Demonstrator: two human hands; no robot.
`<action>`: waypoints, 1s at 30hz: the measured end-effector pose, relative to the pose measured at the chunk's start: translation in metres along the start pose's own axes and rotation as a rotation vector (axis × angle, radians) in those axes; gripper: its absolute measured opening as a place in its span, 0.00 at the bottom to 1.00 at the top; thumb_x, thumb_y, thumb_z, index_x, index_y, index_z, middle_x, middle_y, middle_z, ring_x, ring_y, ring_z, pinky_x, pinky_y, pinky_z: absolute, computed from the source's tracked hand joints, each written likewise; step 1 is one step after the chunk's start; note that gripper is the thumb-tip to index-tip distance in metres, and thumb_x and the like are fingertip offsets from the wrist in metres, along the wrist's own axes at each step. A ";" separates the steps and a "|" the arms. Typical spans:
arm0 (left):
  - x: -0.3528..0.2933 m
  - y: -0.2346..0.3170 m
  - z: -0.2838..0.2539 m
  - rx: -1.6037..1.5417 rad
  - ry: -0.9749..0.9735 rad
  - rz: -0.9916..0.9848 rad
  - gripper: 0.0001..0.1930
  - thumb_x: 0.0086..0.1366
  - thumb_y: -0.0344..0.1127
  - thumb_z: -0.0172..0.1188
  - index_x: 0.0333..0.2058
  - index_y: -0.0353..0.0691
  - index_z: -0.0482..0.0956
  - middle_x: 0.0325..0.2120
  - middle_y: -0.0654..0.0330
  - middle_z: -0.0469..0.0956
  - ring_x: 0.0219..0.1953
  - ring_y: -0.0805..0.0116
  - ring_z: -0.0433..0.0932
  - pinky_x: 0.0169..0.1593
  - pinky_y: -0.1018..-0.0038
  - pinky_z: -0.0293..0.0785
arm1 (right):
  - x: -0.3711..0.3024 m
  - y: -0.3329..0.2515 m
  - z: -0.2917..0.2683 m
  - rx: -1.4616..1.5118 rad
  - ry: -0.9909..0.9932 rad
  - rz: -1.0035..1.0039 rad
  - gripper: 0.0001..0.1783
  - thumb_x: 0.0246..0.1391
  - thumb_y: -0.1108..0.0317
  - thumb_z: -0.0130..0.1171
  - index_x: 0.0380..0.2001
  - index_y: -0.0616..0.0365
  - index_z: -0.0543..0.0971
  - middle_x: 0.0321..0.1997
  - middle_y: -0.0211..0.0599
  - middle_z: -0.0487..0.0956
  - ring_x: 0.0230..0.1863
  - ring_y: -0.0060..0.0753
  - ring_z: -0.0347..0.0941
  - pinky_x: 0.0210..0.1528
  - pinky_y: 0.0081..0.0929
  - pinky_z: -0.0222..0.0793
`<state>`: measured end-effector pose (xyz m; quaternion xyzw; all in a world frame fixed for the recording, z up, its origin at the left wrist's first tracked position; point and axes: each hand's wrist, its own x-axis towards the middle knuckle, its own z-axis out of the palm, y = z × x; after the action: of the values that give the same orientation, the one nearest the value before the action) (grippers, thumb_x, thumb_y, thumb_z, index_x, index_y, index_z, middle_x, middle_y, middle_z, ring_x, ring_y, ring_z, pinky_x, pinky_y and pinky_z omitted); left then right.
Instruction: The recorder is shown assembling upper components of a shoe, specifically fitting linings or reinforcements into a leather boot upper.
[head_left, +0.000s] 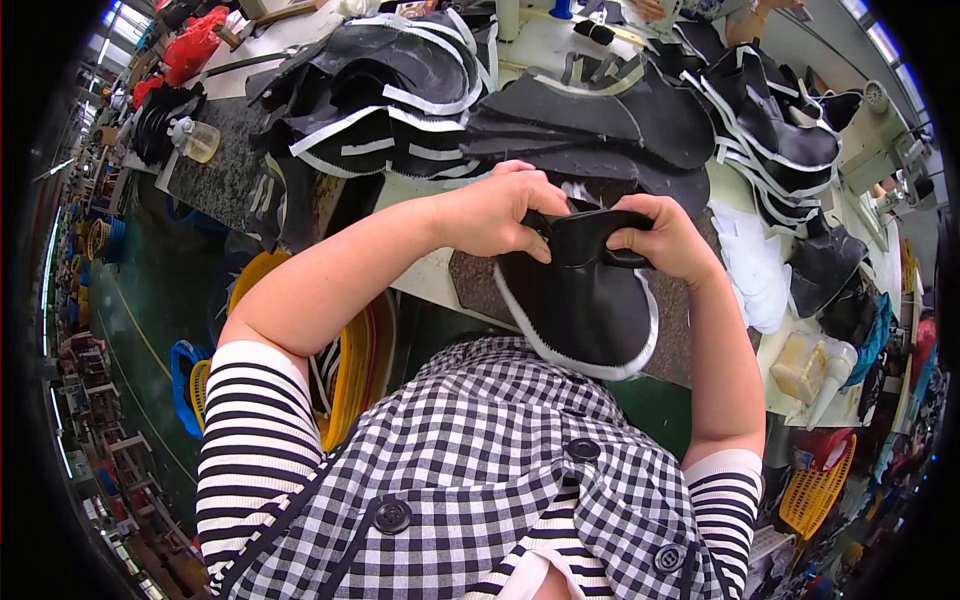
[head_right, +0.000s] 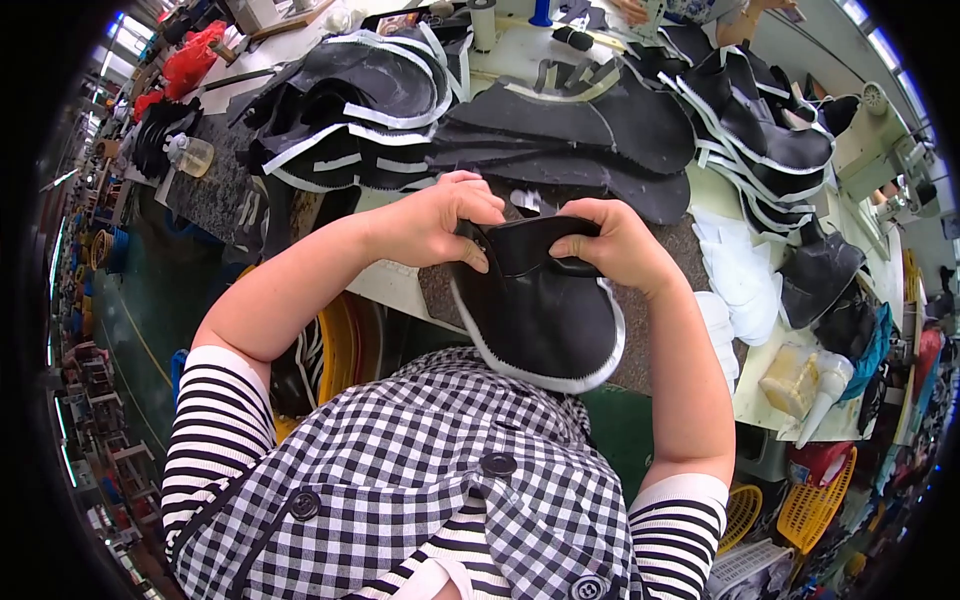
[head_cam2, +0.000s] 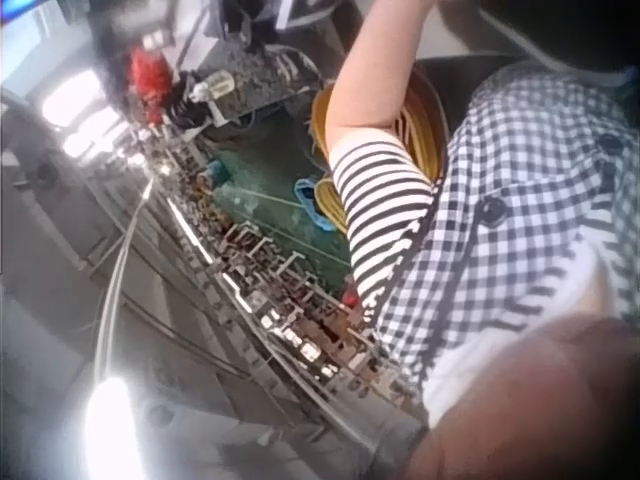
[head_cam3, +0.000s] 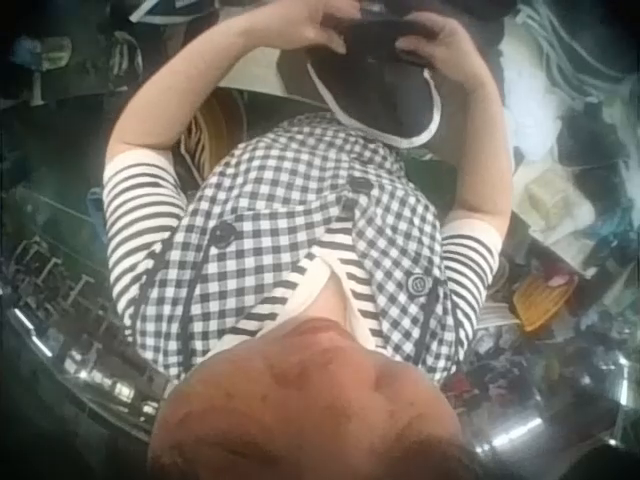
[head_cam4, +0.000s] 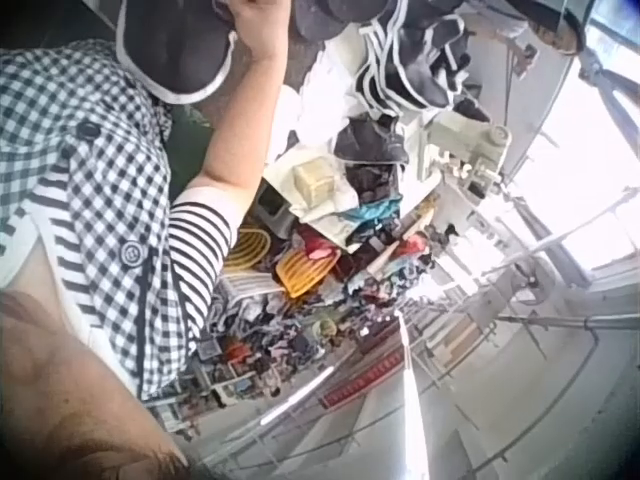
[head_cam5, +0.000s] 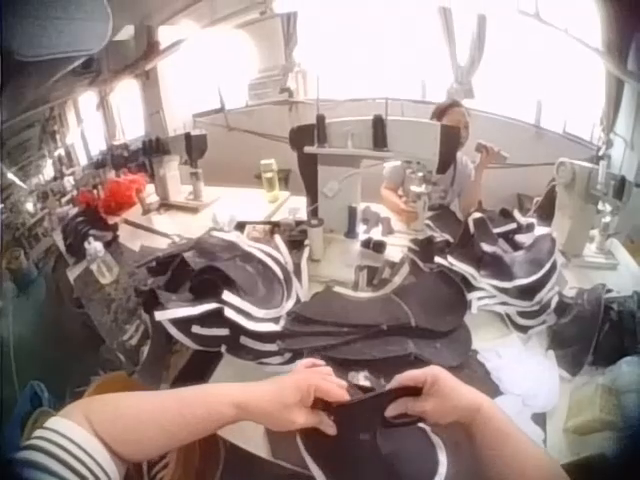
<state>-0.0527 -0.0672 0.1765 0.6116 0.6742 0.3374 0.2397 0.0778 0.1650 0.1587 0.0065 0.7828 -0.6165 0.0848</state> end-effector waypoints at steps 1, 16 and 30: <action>0.000 0.003 -0.005 0.027 -0.057 -0.066 0.16 0.47 0.33 0.71 0.37 0.43 0.82 0.34 0.68 0.76 0.47 0.67 0.71 0.65 0.59 0.46 | -0.003 -0.003 -0.001 -0.031 0.001 0.006 0.11 0.45 0.78 0.66 0.36 0.64 0.80 0.31 0.26 0.80 0.34 0.17 0.72 0.41 0.20 0.70; 0.021 0.039 0.005 0.297 0.102 -0.343 0.14 0.48 0.42 0.72 0.30 0.42 0.82 0.30 0.65 0.78 0.46 0.64 0.73 0.64 0.56 0.48 | -0.021 -0.063 0.018 -0.897 0.158 -0.049 0.13 0.42 0.71 0.68 0.33 0.61 0.79 0.26 0.45 0.79 0.30 0.41 0.76 0.36 0.32 0.71; 0.024 0.064 -0.013 0.197 0.132 0.117 0.11 0.46 0.31 0.72 0.29 0.43 0.80 0.27 0.70 0.73 0.44 0.68 0.72 0.67 0.49 0.39 | -0.044 -0.098 0.007 -0.241 0.066 0.122 0.33 0.45 0.79 0.66 0.55 0.55 0.67 0.23 0.33 0.77 0.27 0.25 0.68 0.36 0.27 0.67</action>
<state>-0.0229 -0.0446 0.2353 0.6467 0.6818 0.3225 0.1134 0.1110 0.1392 0.2583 0.0641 0.8517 -0.5112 0.0963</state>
